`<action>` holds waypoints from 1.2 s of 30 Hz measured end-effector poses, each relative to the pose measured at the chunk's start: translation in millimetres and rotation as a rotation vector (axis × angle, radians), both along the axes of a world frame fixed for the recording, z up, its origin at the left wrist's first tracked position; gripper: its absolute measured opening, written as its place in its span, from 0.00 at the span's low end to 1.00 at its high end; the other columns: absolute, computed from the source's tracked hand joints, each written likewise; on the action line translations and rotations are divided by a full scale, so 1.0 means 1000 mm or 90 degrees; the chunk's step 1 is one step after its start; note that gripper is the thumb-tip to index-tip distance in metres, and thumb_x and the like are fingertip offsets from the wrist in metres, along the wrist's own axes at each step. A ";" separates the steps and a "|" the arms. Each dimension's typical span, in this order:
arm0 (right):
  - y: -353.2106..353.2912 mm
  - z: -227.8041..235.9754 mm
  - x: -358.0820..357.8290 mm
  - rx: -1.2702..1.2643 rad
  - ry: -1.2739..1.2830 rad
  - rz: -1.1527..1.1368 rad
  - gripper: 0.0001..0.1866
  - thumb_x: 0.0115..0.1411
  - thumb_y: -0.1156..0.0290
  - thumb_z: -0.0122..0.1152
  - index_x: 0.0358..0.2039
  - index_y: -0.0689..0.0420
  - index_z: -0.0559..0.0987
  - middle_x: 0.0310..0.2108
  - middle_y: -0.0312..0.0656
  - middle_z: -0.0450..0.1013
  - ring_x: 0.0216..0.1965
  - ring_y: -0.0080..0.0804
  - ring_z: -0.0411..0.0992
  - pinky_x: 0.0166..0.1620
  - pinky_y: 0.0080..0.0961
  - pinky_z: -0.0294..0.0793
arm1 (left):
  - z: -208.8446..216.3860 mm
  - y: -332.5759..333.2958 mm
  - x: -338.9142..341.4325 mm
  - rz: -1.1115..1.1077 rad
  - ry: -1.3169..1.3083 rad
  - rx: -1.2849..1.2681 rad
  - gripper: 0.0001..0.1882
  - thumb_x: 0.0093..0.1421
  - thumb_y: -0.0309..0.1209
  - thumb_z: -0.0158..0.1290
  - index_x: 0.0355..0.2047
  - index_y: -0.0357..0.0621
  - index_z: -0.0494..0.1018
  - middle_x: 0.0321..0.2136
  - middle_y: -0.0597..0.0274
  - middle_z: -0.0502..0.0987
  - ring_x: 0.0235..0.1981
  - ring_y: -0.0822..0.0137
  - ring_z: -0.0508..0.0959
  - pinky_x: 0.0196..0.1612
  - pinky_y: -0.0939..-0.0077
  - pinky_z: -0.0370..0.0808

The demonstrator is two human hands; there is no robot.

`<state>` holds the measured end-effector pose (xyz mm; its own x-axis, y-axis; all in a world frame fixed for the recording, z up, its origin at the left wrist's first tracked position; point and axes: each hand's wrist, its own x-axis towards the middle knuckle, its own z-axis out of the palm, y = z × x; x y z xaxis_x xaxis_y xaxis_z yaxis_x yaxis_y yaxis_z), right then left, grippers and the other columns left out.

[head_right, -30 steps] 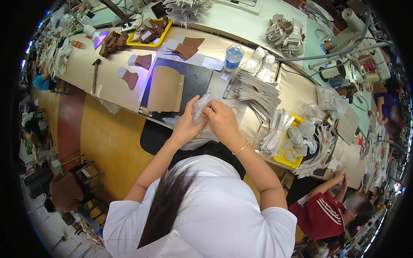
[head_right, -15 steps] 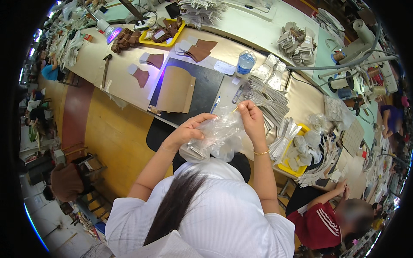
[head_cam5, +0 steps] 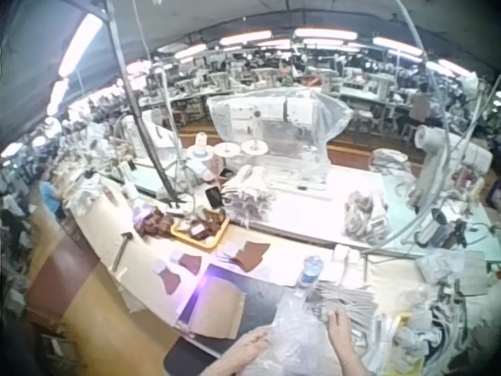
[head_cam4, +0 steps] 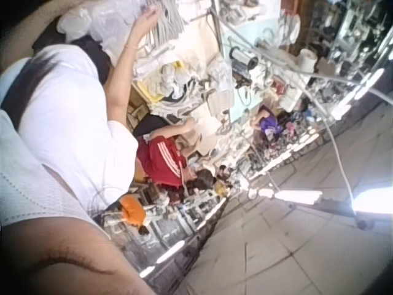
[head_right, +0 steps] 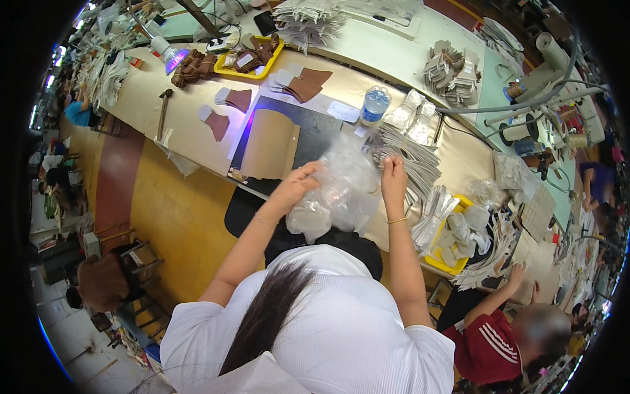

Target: The person assembles small leather goods at a workbench. They retrieve white fabric pieces from a plastic bag, align them with brown leather pieces, and secure them with rubber bands. The person then places the assembled units into a yellow tray.

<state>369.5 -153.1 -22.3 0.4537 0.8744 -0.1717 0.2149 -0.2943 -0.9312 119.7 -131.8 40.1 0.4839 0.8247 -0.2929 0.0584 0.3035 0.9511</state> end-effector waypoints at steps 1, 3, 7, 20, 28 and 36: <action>-0.012 -0.011 0.009 0.028 -0.144 0.057 0.09 0.59 0.67 0.61 0.29 0.60 0.74 0.28 0.38 0.67 0.30 0.30 0.66 0.34 0.26 0.66 | 0.001 0.002 -0.003 0.027 -0.059 -0.105 0.20 0.55 0.23 0.46 0.50 0.36 0.71 0.53 0.55 0.71 0.54 0.65 0.70 0.57 0.72 0.65; -0.038 -0.049 0.020 0.074 -0.428 0.181 0.09 0.55 0.70 0.65 0.28 0.62 0.76 0.36 0.45 0.70 0.39 0.40 0.69 0.43 0.33 0.68 | 0.001 0.005 -0.007 0.084 -0.167 -0.321 0.21 0.59 0.24 0.43 0.54 0.39 0.68 0.52 0.56 0.71 0.50 0.65 0.74 0.52 0.72 0.72; -0.068 -0.056 0.005 -0.071 -0.471 0.203 0.17 0.48 0.75 0.66 0.41 0.59 0.78 0.47 0.49 0.68 0.49 0.50 0.65 0.49 0.39 0.67 | -0.018 0.009 -0.017 0.158 -0.268 -0.422 0.20 0.61 0.27 0.41 0.55 0.39 0.66 0.47 0.54 0.74 0.46 0.65 0.76 0.49 0.71 0.75; -0.003 -0.006 -0.008 -0.131 -0.117 0.103 0.43 0.54 0.67 0.67 0.66 0.56 0.54 0.55 0.56 0.63 0.48 0.46 0.69 0.50 0.37 0.69 | -0.043 0.035 -0.013 0.127 -0.220 -0.070 0.17 0.56 0.20 0.54 0.45 0.43 0.64 0.43 0.59 0.74 0.45 0.69 0.74 0.51 0.74 0.71; 0.013 0.048 -0.025 -0.048 0.336 0.059 0.33 0.59 0.58 0.65 0.59 0.57 0.63 0.48 0.45 0.68 0.37 0.30 0.71 0.40 0.27 0.73 | -0.040 0.020 -0.028 0.123 -0.161 0.049 0.18 0.52 0.20 0.61 0.36 0.45 0.63 0.39 0.62 0.73 0.46 0.72 0.72 0.52 0.75 0.69; 0.010 0.066 -0.070 0.039 0.110 0.256 0.29 0.56 0.81 0.59 0.58 0.56 0.63 0.43 0.41 0.66 0.38 0.23 0.68 0.39 0.20 0.70 | 0.001 0.000 -0.019 0.049 0.196 0.258 0.28 0.53 0.35 0.63 0.52 0.39 0.67 0.48 0.53 0.75 0.53 0.58 0.73 0.60 0.65 0.62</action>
